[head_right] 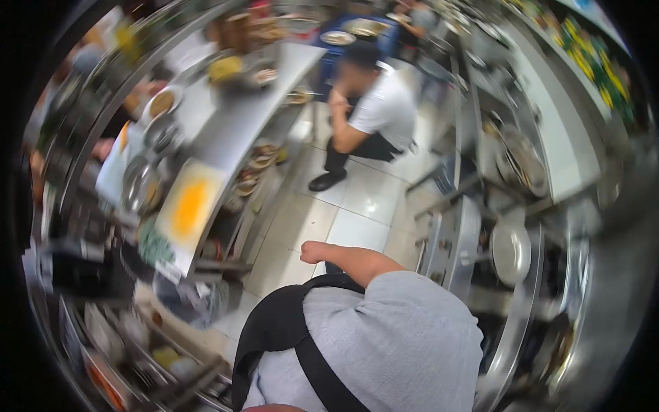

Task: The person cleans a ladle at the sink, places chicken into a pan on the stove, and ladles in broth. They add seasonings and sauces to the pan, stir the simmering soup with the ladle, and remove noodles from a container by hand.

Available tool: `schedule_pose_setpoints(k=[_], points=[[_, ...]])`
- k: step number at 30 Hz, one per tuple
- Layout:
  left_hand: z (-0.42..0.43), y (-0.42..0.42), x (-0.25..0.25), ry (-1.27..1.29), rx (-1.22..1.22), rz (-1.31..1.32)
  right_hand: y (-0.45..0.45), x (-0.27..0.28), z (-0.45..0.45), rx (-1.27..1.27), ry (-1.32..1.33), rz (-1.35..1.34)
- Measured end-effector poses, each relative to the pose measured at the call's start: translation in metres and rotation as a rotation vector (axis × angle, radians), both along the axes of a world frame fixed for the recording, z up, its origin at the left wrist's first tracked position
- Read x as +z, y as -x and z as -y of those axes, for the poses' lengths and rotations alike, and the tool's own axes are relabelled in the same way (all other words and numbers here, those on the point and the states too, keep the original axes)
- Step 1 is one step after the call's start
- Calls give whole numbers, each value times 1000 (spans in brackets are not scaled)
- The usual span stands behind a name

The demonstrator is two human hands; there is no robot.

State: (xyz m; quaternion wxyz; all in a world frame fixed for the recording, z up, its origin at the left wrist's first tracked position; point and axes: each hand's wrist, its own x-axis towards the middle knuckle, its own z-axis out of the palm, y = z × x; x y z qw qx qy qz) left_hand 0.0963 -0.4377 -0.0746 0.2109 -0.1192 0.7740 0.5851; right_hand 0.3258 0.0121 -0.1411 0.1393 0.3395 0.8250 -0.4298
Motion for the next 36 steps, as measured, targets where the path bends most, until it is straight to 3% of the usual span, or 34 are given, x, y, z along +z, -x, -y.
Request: schedule_pose_setpoints(k=[5,8,10,12,14,17,19,21,23,26,28,31,34,36], points=[[-201,45,-22,129,-730,209,-107,-30,-15,-252,88,137],[-335,69,-11,263,-1233,-145,-182,-26,-24,-486,144,153],[-426,71,4,105,-1199,-260,-221,-8,-27,-677,126,64],[-513,48,33,-140,-948,-73,-252,0,-31,-775,79,-58],[-585,33,27,-100,-1017,-98,-276,18,-43,-891,74,-262],[-658,-16,-1,-36,-1232,94,-291,60,-63,-1049,77,-380],[-693,-82,5,65,-1424,91,-299,102,-92,-1259,353,-489],[-738,-131,-20,139,-1637,96,-307,139,-123,-1285,402,-578],[-777,-196,-1,131,-1962,-483,-315,177,-159,-1288,429,-665],[-856,-271,3,67,-2179,-657,-329,217,-222,-1246,326,-723],[-916,-313,3,-173,-2317,-1067,-347,256,-269,-1206,272,-714],[-1002,-369,12,-186,-2344,-1250,-379,318,-330,-1194,118,-693],[-1082,-408,4,-40,-2159,-2021,-426,369,-387,-1243,-82,-644],[-1125,-428,0,-20,-2236,-2086,-462,380,-418,-1351,-148,-594]])
